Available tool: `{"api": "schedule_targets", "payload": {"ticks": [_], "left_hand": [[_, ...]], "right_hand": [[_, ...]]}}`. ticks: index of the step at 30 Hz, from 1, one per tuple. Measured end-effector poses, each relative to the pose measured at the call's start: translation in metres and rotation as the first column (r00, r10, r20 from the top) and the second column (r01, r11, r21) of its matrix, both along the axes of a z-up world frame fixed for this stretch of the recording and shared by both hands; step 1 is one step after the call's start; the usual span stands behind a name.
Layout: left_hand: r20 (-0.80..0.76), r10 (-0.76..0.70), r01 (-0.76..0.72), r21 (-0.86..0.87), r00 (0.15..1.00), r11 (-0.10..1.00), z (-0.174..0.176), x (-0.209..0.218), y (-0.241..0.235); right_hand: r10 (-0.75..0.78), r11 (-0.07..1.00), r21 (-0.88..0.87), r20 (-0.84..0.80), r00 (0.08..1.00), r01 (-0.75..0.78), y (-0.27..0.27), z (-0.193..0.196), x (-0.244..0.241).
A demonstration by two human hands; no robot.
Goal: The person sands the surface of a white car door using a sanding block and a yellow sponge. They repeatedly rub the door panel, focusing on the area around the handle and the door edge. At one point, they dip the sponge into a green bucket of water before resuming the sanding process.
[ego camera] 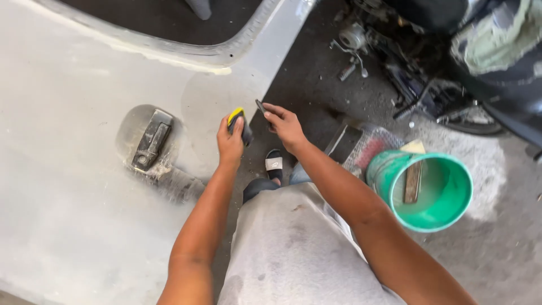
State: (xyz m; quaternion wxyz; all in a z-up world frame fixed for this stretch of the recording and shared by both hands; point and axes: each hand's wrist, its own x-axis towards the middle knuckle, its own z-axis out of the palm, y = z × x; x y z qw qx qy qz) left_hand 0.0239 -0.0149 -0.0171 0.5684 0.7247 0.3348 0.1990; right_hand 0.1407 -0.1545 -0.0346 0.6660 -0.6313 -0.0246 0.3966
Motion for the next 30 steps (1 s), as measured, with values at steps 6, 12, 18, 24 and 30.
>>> {"api": "schedule_targets", "payload": {"ticks": [6, 12, 18, 24, 30], "left_hand": [[0.156, -0.097, 0.151, -0.39, 0.983, 0.908, 0.002, 0.07, -0.058], [0.312, -0.472, 0.555, -0.605, 0.825, 0.57, 0.017, 0.132, -0.171], [0.347, -0.712, 0.596, -0.793, 0.61, 0.124, 0.019, 0.152, -0.343], [0.263, -0.875, 0.81, -0.547, 0.407, 0.212, -0.042, 0.129, -0.473], [0.01, -0.927, 0.793, -0.522, 0.375, 0.315, -0.095, 0.123, -0.533]], "right_hand": [[-0.207, 0.934, 0.243, -0.227, 0.952, 0.261, -0.046, 0.012, 0.01], [-0.488, 0.73, 0.371, -0.306, 0.817, 0.575, -0.209, 0.022, 0.022], [-0.709, 0.38, 0.479, -0.398, 0.582, 0.791, -0.377, 0.033, -0.028], [-0.851, 0.327, 0.306, -0.317, 0.419, 0.894, -0.481, 0.002, -0.07], [-0.854, 0.427, 0.05, -0.305, 0.421, 0.903, -0.545, -0.082, -0.069]]}}
